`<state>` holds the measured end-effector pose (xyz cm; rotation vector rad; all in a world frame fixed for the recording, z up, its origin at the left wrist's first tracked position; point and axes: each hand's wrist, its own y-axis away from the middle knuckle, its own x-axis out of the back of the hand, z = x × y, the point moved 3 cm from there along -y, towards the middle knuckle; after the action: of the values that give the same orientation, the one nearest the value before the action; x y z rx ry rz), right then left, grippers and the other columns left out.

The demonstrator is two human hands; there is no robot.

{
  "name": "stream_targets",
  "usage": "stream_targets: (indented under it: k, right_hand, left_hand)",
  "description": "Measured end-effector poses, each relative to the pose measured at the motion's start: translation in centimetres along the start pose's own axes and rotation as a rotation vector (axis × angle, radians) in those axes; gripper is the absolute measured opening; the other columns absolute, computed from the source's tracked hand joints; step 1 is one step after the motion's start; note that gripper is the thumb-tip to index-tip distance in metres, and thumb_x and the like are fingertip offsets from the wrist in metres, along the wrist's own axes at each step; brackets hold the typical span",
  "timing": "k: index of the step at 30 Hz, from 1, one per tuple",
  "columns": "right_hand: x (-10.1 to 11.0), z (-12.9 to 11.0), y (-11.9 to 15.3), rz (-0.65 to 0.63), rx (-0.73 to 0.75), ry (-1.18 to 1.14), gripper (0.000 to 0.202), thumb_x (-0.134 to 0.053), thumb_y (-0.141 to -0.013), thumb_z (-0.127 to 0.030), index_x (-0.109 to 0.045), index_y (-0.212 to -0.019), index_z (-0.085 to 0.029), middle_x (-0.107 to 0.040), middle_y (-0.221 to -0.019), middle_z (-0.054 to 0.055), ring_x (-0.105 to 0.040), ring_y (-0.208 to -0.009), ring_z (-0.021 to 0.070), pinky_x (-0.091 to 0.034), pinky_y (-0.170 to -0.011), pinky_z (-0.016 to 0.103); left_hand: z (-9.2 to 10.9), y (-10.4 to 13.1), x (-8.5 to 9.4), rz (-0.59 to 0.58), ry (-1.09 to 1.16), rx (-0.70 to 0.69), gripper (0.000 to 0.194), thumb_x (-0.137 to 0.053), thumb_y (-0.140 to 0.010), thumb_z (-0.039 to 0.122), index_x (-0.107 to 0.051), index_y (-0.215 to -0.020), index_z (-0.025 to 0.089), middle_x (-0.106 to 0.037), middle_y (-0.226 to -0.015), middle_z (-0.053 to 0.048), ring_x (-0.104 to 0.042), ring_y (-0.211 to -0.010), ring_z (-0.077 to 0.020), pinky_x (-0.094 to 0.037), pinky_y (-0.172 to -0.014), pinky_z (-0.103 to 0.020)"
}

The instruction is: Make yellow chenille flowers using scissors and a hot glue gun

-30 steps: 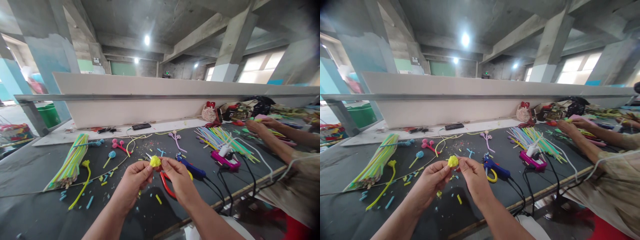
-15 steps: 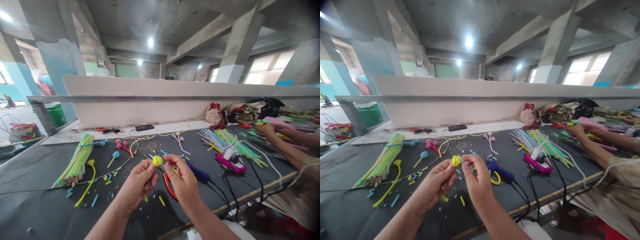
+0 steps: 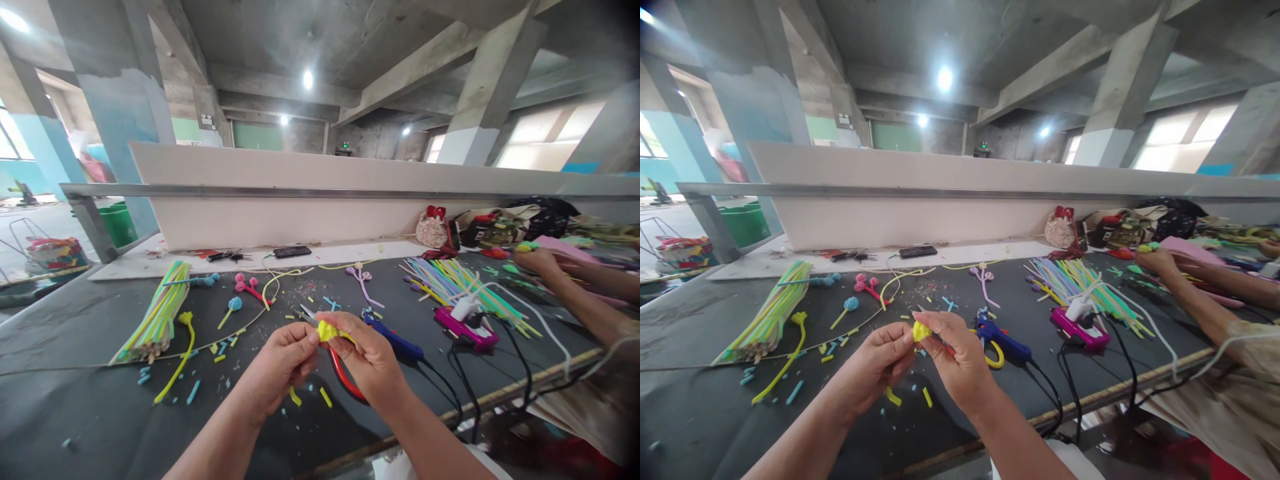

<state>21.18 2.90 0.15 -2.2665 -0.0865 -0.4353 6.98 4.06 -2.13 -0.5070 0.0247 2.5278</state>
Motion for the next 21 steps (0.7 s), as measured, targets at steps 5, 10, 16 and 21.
stream_targets:
  k: [5, 10, 16, 21]
  right_hand:
    - [-0.1, 0.2, 0.2, -0.021, 0.008, 0.008, 0.033, -0.055, -0.085, -0.015, -0.063, -0.111, -0.034, -0.067, -0.110, 0.002, -0.060, -0.105, 0.0195, -0.047, -0.094, 0.039]
    - [-0.3, 0.2, 0.4, -0.017, -0.098, -0.150, 0.051, -0.058, -0.085, -0.019, -0.044, -0.130, -0.039, -0.056, -0.128, 0.002, -0.056, -0.111, 0.0185, -0.046, -0.094, 0.037]
    - [-0.2, -1.2, 0.4, -0.046, 0.014, -0.071, 0.042, -0.056, -0.085, -0.015, -0.051, -0.123, -0.033, -0.061, -0.117, 0.004, -0.057, -0.108, 0.0190, -0.045, -0.094, 0.035]
    - [0.1, -2.3, 0.2, 0.020, 0.138, 0.089, 0.041, -0.056, -0.083, -0.012, -0.053, -0.120, -0.031, -0.064, -0.104, 0.003, -0.059, -0.097, 0.0176, -0.047, -0.089, 0.033]
  left_hand:
    - [-0.1, 0.0, 0.1, 0.053, -0.027, -0.066, 0.032, -0.060, -0.079, 0.040, -0.049, -0.063, 0.014, -0.032, -0.045, 0.008, -0.021, -0.041, -0.0034, -0.014, -0.041, -0.019]
    - [0.0, 0.0, 0.0, 0.043, -0.032, -0.113, 0.030, -0.060, -0.080, 0.040, -0.053, -0.068, 0.013, -0.037, -0.050, 0.006, -0.026, -0.045, -0.0033, -0.018, -0.044, -0.018]
    - [-0.3, 0.2, -0.4, -0.128, 0.069, -0.048, 0.029, -0.056, -0.083, 0.039, -0.051, -0.070, 0.014, -0.048, -0.058, 0.002, -0.029, -0.042, -0.0021, -0.021, -0.043, -0.017]
    - [-0.5, 0.0, -0.2, -0.063, 0.041, -0.114, 0.023, -0.063, -0.078, 0.036, -0.060, -0.085, 0.013, -0.047, -0.058, 0.003, -0.040, -0.046, -0.0048, -0.032, -0.045, -0.019]
